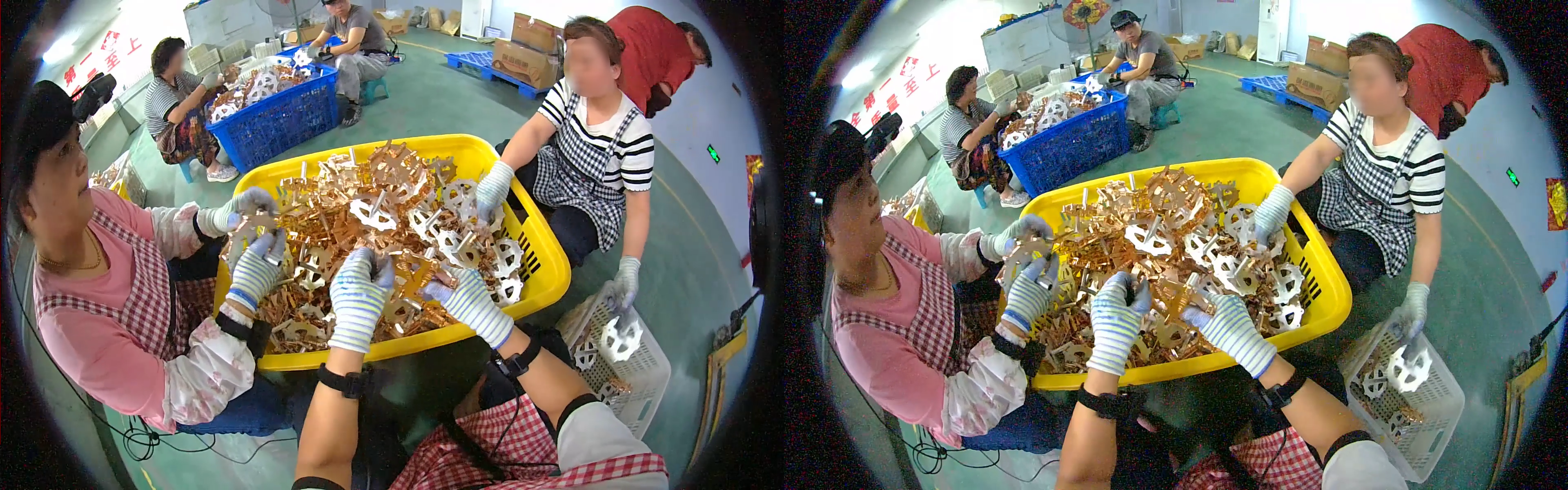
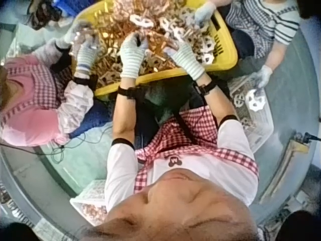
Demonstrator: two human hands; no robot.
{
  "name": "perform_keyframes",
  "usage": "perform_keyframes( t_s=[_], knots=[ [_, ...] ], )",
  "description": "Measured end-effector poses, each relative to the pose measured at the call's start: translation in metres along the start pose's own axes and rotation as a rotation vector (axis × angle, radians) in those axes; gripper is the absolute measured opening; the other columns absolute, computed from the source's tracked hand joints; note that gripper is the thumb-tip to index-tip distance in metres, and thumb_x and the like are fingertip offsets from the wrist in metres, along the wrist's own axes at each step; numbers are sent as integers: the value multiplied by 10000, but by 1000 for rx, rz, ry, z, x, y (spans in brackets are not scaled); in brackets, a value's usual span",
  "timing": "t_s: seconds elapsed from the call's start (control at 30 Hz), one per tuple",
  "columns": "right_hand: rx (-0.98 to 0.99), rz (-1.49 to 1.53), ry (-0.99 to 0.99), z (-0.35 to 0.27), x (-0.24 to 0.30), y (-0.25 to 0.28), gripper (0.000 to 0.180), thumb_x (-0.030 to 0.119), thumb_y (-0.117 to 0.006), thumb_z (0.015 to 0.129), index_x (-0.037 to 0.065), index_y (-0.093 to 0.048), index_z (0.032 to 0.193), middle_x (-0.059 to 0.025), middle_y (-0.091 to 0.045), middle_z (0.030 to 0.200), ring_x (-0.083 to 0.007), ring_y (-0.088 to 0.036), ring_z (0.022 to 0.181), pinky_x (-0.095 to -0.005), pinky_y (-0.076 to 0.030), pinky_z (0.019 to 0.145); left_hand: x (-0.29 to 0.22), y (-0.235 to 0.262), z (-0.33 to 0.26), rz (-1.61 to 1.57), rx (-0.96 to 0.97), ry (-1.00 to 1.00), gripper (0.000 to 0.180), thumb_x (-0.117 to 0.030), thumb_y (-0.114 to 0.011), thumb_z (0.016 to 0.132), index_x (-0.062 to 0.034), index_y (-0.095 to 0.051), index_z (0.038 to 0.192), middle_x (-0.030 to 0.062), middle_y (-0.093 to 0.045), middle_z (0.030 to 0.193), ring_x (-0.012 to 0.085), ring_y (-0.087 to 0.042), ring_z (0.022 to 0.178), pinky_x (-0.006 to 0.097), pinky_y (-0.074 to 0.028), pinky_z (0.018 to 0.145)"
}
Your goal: Sorting and inspecting metal stamped parts from a large yellow bin on a factory floor.
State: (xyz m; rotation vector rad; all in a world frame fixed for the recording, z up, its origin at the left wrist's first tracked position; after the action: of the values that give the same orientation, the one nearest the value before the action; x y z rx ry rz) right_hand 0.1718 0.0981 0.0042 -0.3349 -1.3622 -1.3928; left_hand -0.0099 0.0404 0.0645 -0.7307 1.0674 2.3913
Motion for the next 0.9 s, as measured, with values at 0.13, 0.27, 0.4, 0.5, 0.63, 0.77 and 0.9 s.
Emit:
perform_keyframes(
  t_s=[0.13,0.27,0.4,0.5,0.63,0.77,0.9],
  knots=[
    [137,56,-225,-3,-8,-15,482,435,-656,794,54,-644,1090,-197,-666,954,-342,-637,916,-406,-494,826,0,6,-7,312,5,-68,179,-188,-682,758,-44,-594,817,133,-629,865,316,-608,667,389,-488,602],
    [-28,-70,-324,7,-56,5,570,444,-634,802,-48,-600,1088,-263,-647,929,-367,-628,926,-414,-494,826,47,-32,-24,-680,269,550,263,-274,-656,829,-38,-611,935,127,-638,862,308,-601,637,368,-482,607],
    [32,87,-219,5,-49,2,546,447,-622,808,-18,-602,1093,-243,-652,877,-363,-640,822,-410,-506,767,11,5,-7,58,28,107,316,-320,-627,860,-10,-608,917,146,-597,861,317,-597,752,386,-478,683],
    [142,-140,-158,-3,0,-14,430,411,-618,813,49,-644,1044,-240,-642,854,-366,-630,831,-426,-500,742,8,-7,-10,-106,104,77,270,-279,-633,848,-13,-611,891,171,-600,850,350,-601,805,404,-484,728],
    [105,-286,-8,-3,17,-13,406,399,-610,821,61,-647,1042,-234,-644,859,-376,-626,841,-440,-495,771,-16,-5,-7,80,112,-42,195,-255,-636,823,-62,-619,847,143,-608,766,332,-609,692,407,-490,625],
    [182,-278,-104,4,3,-14,374,363,-612,825,61,-643,1042,-247,-640,860,-373,-629,834,-438,-499,762,-20,-6,-7,347,152,-121,160,-267,-644,801,-109,-629,815,110,-612,734,312,-604,603,409,-477,530],
    [-19,240,-345,12,-42,7,453,363,-621,827,-7,-615,1088,-204,-668,849,-293,-653,813,-372,-511,744,13,-19,-17,-607,169,302,217,-218,-615,865,-7,-661,883,72,-640,684,129,-563,585,284,-466,565]
  ],
)
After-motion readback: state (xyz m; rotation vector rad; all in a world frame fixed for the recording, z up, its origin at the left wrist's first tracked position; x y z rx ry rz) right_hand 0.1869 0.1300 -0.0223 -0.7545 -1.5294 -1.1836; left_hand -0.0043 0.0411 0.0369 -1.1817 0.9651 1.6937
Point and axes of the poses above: each hand's wrist, its own z-axis towards the middle knuckle, its own y-axis out of the back of the hand, x = y × z, the point moved 7 cm from there along z, towards the middle knuckle
